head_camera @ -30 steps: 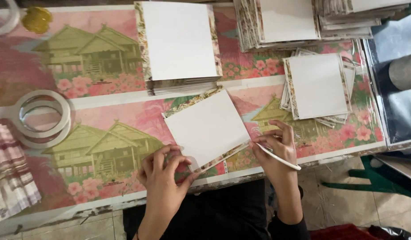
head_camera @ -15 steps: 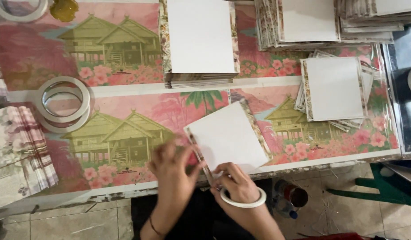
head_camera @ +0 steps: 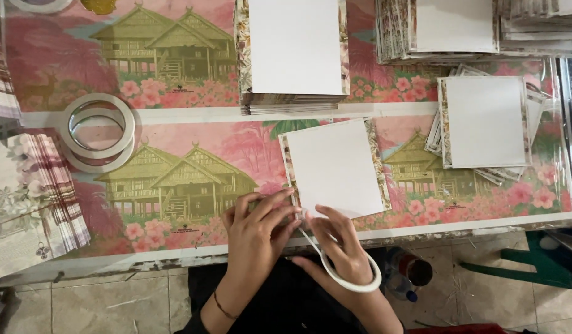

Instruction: The person sits at a table and repeatedly applies a strip of white tape to the edge of a small white paper sheet. They smooth the tape down with their fingers and then place the finished sheet onto a growing stack on the table.

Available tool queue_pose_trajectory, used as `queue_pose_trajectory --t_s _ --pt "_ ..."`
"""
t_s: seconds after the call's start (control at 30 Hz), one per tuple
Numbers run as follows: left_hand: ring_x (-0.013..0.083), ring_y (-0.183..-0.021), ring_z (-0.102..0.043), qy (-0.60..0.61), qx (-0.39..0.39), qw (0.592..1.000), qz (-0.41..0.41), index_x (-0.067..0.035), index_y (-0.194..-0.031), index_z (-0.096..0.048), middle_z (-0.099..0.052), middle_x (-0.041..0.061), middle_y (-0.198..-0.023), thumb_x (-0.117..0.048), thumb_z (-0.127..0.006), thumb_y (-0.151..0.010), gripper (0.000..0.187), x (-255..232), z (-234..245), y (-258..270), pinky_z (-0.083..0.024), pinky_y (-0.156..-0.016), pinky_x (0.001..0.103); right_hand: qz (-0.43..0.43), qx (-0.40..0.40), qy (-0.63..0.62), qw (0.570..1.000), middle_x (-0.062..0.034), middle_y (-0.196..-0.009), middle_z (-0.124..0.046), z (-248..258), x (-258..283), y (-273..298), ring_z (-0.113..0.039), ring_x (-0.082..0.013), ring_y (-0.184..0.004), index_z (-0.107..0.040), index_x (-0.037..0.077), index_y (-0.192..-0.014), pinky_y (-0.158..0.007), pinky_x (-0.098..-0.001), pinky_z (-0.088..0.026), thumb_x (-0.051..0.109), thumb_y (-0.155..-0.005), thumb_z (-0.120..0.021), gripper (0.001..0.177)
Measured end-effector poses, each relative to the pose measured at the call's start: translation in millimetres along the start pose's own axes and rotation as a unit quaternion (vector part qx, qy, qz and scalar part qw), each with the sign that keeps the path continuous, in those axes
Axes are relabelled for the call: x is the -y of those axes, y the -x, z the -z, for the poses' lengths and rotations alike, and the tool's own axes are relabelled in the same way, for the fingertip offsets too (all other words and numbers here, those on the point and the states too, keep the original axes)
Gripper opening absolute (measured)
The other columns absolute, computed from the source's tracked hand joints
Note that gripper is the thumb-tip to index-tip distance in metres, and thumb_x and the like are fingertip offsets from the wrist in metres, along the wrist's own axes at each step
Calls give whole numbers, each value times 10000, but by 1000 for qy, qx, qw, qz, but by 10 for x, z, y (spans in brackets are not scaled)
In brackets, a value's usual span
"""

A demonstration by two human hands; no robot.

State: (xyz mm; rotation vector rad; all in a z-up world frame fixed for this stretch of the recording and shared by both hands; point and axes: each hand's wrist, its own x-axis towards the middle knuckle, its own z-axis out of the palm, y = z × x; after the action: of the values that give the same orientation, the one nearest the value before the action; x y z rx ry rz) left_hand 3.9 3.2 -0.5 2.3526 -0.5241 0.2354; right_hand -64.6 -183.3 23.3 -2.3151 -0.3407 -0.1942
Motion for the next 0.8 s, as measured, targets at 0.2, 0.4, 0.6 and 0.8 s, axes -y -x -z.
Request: queue_pose_trajectory --t_s 0.2,0.4,0.6,0.8 --pt "225 -1232 -542 -34 35 998 26 -395 -1168 -829 -721 -174 -1388 -422 -906 -845 333 31 -29 31 -344 -927 453 -3 -99 22 995 -197 -1414 -593 -55 -26 67 -720 -299 -1190 -774 49 -1286 -1022 -382 -641 48 -1011 -741 276" --pt "231 -1240 -523 -37 37 998 33 -388 -1157 -825 -701 -214 -1432 -423 -908 -843 326 -8 -12 28 -342 -933 439 -57 -129 84 986 -117 -1371 -623 -63 -173 -46 -693 -249 -1122 -822 76 -929 -955 -367 -621 99 -904 -874 62" --pt "263 -1255 -507 -15 59 995 79 -309 -845 -796 -700 -198 -1446 -351 -936 -777 161 -40 -23 18 -308 -970 481 -68 -105 88 988 -131 -1427 -586 -46 -232 -154 -665 -257 -1081 -746 84 -839 -933 -409 -560 108 -933 -826 126" --pt "220 -1262 -491 7 93 990 103 -297 -800 -790 -678 -227 -1466 -454 -946 -754 227 -51 -25 0 -297 -961 482 -77 -96 95 988 -130 -1421 -585 -32 -238 -149 -651 -268 -1082 -746 83 -858 -957 -463 -544 121 -925 -831 115"
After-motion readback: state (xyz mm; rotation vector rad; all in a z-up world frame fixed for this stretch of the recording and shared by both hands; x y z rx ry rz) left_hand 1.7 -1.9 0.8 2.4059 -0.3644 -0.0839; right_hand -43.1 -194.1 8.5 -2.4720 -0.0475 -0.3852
